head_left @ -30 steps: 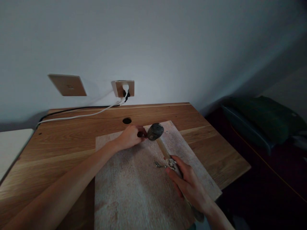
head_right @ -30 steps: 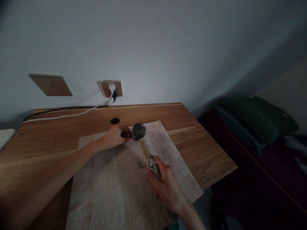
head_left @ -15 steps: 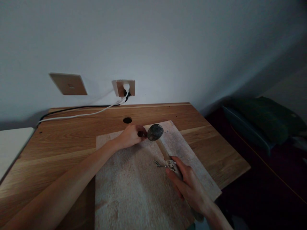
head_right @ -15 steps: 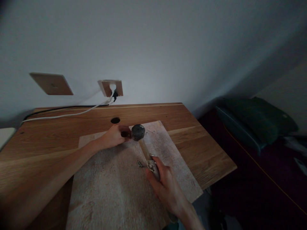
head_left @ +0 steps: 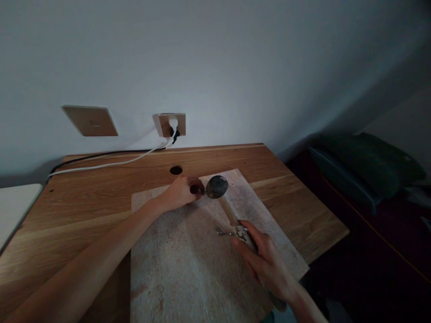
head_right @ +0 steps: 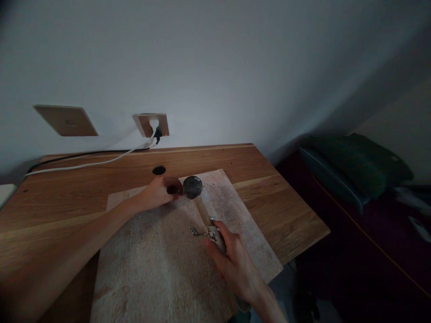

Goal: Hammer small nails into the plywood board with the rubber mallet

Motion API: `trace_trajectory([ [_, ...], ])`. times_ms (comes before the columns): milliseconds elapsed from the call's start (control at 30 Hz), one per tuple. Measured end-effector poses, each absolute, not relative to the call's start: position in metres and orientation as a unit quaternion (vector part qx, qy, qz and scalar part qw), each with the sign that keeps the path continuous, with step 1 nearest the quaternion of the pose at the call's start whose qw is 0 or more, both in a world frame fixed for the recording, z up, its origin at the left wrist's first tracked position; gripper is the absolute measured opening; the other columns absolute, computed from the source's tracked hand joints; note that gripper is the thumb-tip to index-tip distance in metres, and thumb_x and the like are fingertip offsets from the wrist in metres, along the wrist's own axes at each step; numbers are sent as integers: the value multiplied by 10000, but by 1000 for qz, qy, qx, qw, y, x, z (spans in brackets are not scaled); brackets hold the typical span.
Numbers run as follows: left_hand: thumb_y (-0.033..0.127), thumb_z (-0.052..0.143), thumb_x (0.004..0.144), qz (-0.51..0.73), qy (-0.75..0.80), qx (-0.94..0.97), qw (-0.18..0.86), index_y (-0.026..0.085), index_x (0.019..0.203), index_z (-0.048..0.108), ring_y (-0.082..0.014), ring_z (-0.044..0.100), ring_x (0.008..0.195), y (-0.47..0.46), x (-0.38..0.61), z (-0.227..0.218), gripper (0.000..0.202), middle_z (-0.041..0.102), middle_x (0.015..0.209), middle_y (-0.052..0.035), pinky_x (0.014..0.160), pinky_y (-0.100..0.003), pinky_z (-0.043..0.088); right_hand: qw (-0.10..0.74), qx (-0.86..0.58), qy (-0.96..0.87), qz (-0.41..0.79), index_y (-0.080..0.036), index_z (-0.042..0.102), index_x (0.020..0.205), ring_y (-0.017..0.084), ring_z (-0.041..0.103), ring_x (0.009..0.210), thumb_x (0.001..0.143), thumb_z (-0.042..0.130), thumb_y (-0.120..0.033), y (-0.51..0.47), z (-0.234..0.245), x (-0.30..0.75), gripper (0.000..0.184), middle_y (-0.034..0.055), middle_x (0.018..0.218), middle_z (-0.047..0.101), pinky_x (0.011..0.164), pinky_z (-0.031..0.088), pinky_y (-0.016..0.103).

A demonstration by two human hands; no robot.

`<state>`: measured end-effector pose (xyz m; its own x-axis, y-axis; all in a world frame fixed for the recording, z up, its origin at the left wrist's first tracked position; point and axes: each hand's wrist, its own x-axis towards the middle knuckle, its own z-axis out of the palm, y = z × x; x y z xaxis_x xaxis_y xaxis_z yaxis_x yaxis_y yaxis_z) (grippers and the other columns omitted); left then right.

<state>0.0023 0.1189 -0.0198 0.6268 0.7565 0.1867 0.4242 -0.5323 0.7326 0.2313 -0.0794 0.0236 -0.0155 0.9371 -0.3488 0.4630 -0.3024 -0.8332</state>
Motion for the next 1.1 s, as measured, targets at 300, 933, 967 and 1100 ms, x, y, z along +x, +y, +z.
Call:
trace_trajectory([
  [300,385,715,866,256,331,871,258,187,1014,678,-196,616,783,111,3,-13,249,647,909,-47,687,-316,491,250,-731,-501,390,-145,557,1366,123,414,365,977,542,-591,-104,25,263,592,-102,425,458,418,360,237],
  [933,264,631,985,225,194,949,-101,160,1196,611,-228,667,892,95,5,-14,236,602,1056,-91,820,-390,590,297,-684,-490,451,-212,575,1181,90,381,361,1018,546,-550,-107,-1,278,376,-96,518,499,401,291,221],
  [967,222,615,992,218,176,952,-122,161,1192,614,-213,665,868,93,6,-12,209,608,1034,-81,821,-379,587,299,-685,-486,452,-214,572,1185,91,388,365,1017,548,-549,-107,-1,277,376,-95,523,504,403,296,219],
  [1100,14,544,967,206,87,960,-171,157,1188,620,-187,658,861,82,8,-2,274,643,1000,-64,818,-347,573,305,-690,-473,456,-218,567,1176,89,391,368,1004,568,-552,-107,0,277,376,-95,529,510,393,300,210],
])
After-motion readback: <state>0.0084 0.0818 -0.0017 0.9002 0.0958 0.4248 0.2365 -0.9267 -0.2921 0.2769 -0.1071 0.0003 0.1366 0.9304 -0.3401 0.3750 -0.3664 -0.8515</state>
